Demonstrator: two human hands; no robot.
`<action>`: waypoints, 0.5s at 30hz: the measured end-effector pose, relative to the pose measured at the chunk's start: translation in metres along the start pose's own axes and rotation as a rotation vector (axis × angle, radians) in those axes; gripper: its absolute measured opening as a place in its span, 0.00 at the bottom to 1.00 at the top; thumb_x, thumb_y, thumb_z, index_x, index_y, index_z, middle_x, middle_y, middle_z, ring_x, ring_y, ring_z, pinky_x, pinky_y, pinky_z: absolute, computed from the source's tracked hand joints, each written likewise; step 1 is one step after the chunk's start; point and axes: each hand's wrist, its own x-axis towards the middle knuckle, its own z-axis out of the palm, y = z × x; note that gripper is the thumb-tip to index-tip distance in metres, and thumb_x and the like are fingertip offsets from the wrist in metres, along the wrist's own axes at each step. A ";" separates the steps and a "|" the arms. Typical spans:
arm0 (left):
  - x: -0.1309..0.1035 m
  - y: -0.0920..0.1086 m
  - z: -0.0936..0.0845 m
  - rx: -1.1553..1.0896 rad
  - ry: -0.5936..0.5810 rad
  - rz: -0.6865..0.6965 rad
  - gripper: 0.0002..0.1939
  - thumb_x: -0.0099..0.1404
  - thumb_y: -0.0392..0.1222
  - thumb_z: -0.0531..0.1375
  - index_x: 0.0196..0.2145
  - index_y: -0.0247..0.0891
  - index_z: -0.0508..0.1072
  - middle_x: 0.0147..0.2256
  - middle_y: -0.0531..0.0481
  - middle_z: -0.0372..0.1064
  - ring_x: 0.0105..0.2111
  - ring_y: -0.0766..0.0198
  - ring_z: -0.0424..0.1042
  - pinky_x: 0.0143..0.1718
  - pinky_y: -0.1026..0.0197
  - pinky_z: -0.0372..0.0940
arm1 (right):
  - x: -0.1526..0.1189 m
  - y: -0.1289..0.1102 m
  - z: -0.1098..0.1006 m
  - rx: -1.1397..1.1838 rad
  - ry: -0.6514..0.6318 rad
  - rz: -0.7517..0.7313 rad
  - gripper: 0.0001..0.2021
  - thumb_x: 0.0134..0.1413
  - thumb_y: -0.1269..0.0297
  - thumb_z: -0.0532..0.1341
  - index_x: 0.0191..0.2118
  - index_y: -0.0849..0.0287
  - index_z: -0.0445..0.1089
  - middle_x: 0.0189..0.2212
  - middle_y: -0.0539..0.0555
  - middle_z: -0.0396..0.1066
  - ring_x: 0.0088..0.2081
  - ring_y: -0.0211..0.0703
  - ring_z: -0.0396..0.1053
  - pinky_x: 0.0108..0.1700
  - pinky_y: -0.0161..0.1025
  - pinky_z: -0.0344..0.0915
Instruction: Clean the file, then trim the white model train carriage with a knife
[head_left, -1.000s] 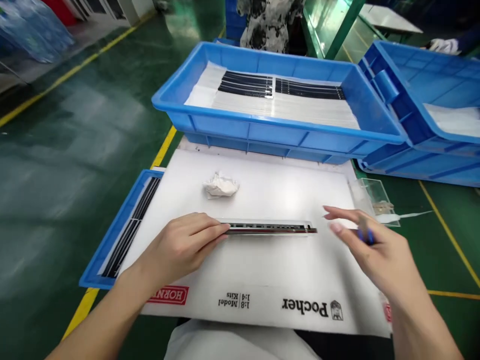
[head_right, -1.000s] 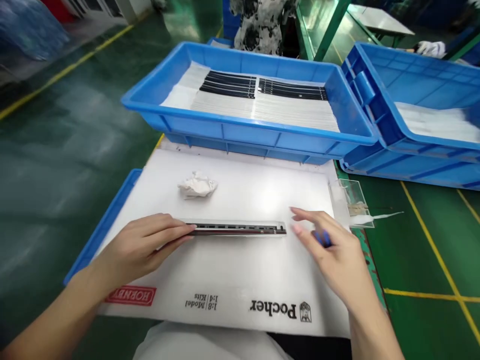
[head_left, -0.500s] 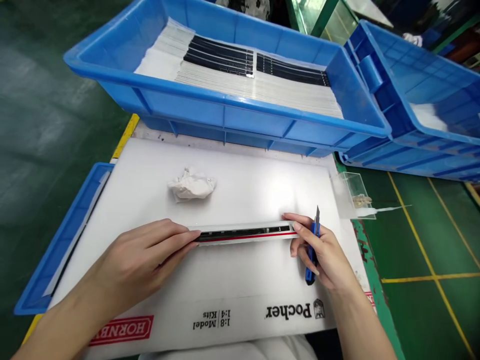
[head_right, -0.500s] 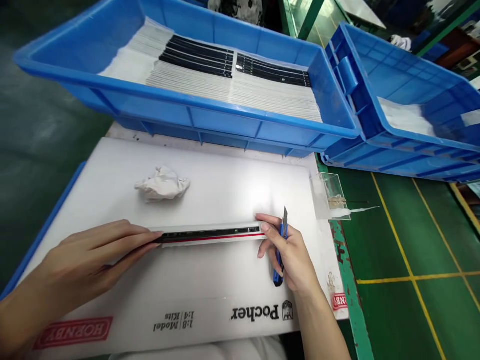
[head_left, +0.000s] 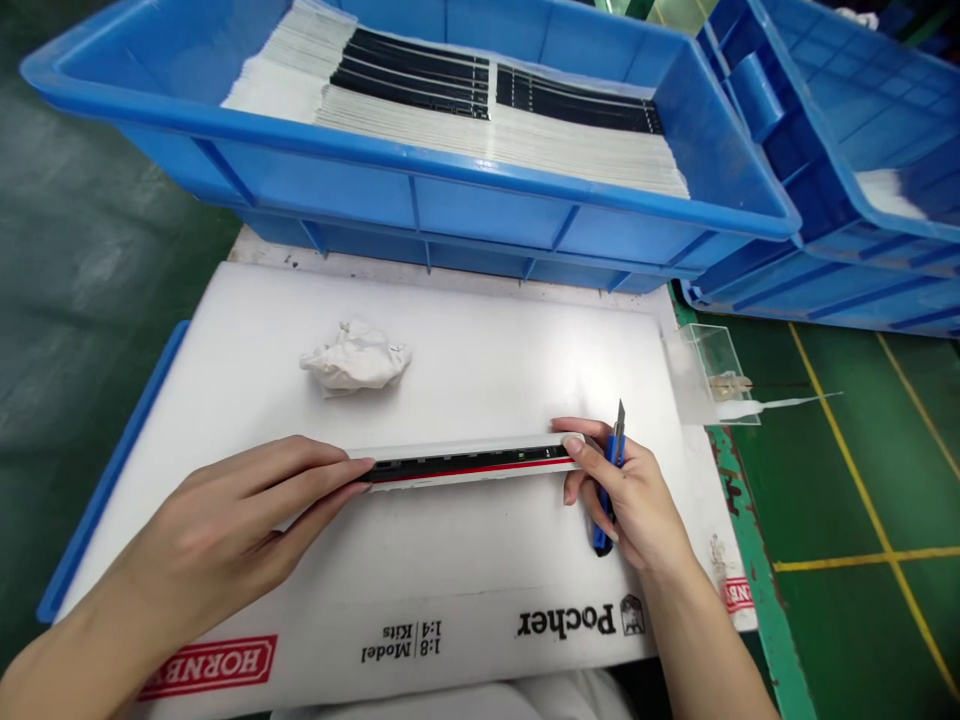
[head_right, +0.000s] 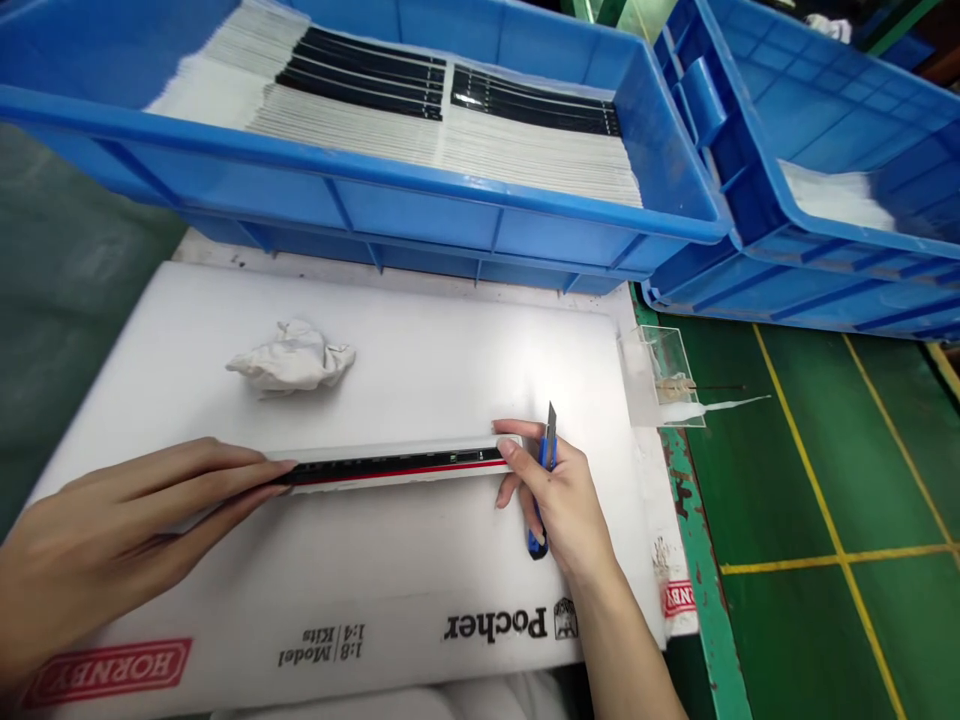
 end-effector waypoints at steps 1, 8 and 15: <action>0.000 0.000 0.000 0.001 0.006 0.002 0.09 0.72 0.34 0.60 0.48 0.40 0.77 0.38 0.52 0.78 0.33 0.66 0.77 0.40 0.64 0.73 | 0.000 0.001 0.000 -0.004 0.009 -0.005 0.25 0.63 0.47 0.67 0.55 0.64 0.72 0.19 0.46 0.71 0.09 0.26 0.51 0.10 0.25 0.44; -0.006 -0.006 0.005 0.012 0.025 -0.030 0.12 0.70 0.34 0.63 0.50 0.43 0.77 0.39 0.53 0.77 0.34 0.65 0.77 0.42 0.62 0.70 | 0.001 0.003 0.006 -0.051 0.091 -0.018 0.27 0.59 0.45 0.69 0.53 0.64 0.73 0.17 0.47 0.71 0.09 0.29 0.50 0.09 0.27 0.44; -0.011 -0.001 0.009 -0.065 0.069 -0.089 0.18 0.65 0.29 0.66 0.49 0.46 0.78 0.37 0.51 0.77 0.36 0.60 0.74 0.41 0.54 0.68 | -0.014 0.005 0.011 -0.111 0.246 -0.038 0.26 0.56 0.47 0.71 0.53 0.61 0.76 0.15 0.47 0.66 0.11 0.32 0.50 0.11 0.30 0.45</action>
